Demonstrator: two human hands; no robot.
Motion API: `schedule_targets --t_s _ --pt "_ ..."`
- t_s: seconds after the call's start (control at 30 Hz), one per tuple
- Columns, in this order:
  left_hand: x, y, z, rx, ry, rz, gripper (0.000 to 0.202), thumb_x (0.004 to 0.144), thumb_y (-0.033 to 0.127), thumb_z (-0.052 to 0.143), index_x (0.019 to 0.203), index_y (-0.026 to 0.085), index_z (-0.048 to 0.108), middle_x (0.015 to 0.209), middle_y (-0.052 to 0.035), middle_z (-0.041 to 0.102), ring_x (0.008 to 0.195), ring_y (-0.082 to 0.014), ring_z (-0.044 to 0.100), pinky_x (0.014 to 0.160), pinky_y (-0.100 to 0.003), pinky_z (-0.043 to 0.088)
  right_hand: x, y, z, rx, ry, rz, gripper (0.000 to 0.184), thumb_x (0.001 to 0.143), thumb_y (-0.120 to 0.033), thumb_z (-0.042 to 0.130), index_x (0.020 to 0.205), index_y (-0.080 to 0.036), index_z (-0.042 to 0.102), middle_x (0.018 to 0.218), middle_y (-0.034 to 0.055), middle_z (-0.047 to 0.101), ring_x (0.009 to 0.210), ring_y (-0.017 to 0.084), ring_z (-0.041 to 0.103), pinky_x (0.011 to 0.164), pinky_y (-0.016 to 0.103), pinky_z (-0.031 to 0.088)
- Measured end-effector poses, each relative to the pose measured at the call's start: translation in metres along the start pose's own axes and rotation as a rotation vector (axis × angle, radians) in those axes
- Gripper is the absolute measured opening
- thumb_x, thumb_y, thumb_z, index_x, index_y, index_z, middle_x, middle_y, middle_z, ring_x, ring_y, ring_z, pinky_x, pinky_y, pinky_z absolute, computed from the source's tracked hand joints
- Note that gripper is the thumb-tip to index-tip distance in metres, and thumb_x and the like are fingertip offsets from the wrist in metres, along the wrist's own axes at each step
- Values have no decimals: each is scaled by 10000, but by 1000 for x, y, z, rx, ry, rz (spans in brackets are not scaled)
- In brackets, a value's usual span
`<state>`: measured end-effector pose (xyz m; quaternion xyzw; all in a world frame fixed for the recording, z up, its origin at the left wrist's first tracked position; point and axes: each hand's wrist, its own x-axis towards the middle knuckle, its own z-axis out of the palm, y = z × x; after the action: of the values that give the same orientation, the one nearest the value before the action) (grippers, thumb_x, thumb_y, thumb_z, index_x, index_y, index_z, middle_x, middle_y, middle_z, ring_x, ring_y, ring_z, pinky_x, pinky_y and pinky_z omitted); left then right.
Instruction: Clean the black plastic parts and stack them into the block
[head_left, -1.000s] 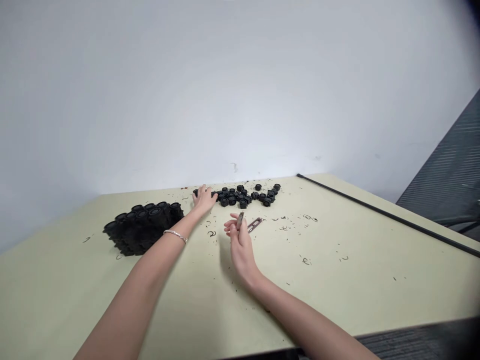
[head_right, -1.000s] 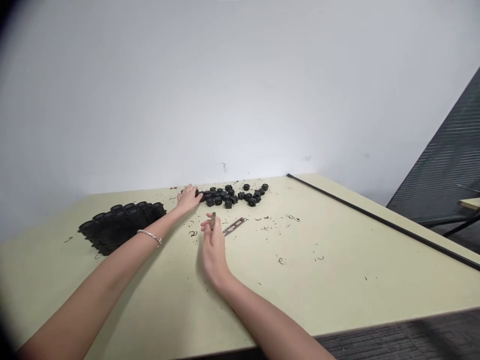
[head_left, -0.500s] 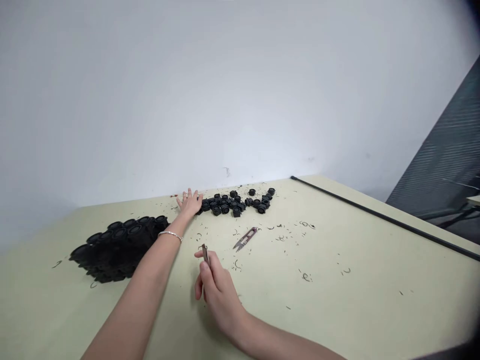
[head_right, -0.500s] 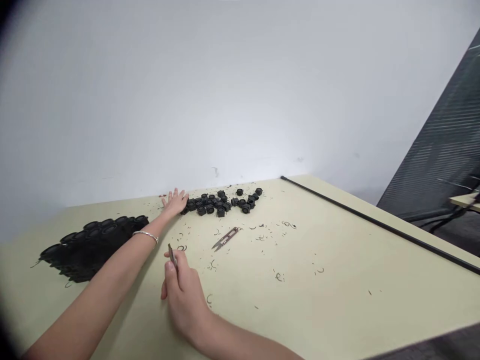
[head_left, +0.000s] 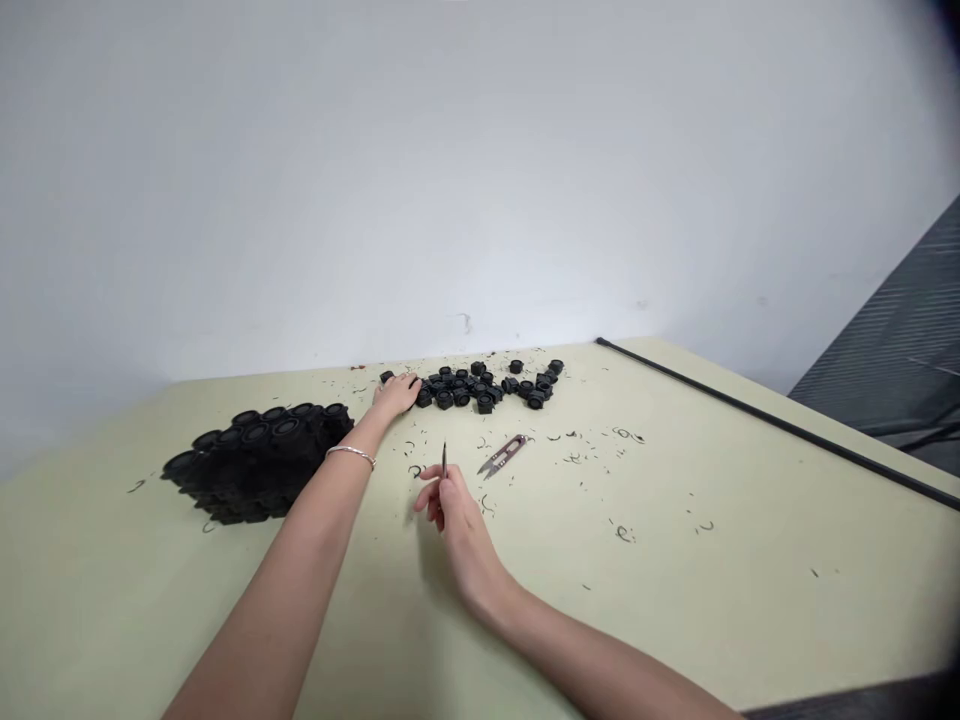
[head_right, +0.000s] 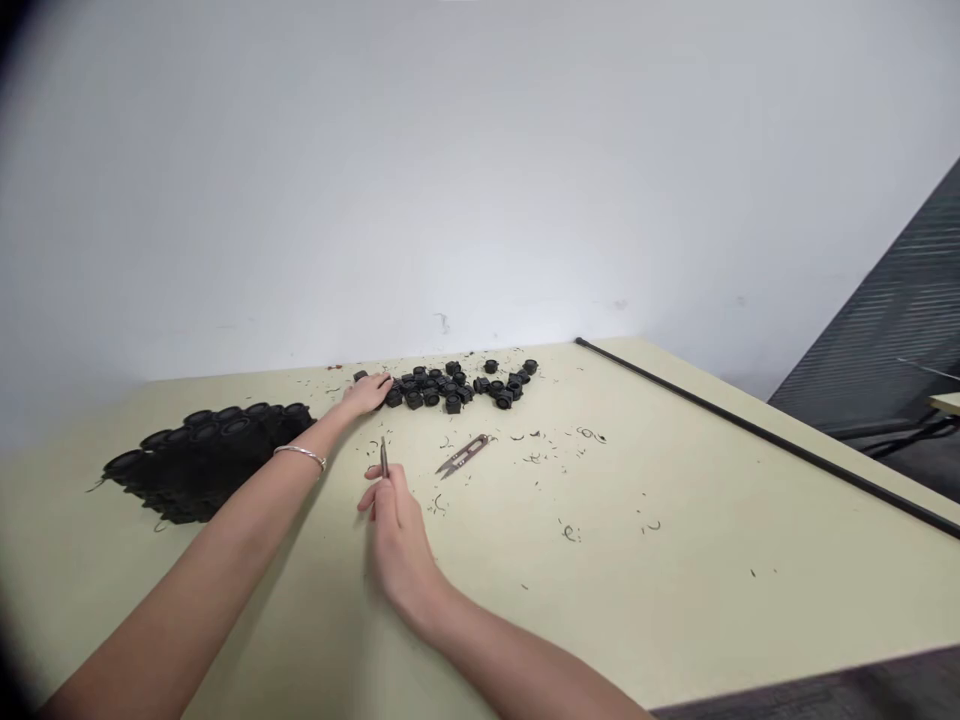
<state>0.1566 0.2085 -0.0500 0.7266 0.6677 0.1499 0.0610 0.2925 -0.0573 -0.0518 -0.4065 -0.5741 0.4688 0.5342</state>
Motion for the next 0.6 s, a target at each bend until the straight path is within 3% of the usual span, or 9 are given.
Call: schedule_targets --t_s 0.2,0.33,0.47,0.6 --pt "-13 5 -4 -90 38 79 437 878 468 347 1187 261 575 1294 -53 560 1201 -265 489 1002 -402 368 11 6 -7 -12 81 14 326 946 -374 201 963 -214 484 785 18 558 719 148 471 673 272 379" --pt "-11 2 -15 -159 183 113 406 899 374 336 1181 210 578 1289 -46 556 1213 -188 474 1038 -290 336 13 9 -7 43 116 80 306 944 -389 215 951 -224 473 755 -1 559 695 141 461 666 261 366" --pt "-1 -6 -26 -165 330 -14 421 886 262 321 1228 135 531 1393 -128 418 1293 -231 383 1079 -360 294 10 8 -3 142 133 155 290 927 -431 273 955 -227 477 741 -7 555 663 132 453 634 247 357" --pt "13 -14 -22 -133 326 -168 469 854 309 376 1267 125 497 1485 -184 243 1345 -352 273 1063 -547 250 7 6 3 322 157 291 281 908 -437 307 938 -213 475 699 -10 542 589 114 428 560 230 339"
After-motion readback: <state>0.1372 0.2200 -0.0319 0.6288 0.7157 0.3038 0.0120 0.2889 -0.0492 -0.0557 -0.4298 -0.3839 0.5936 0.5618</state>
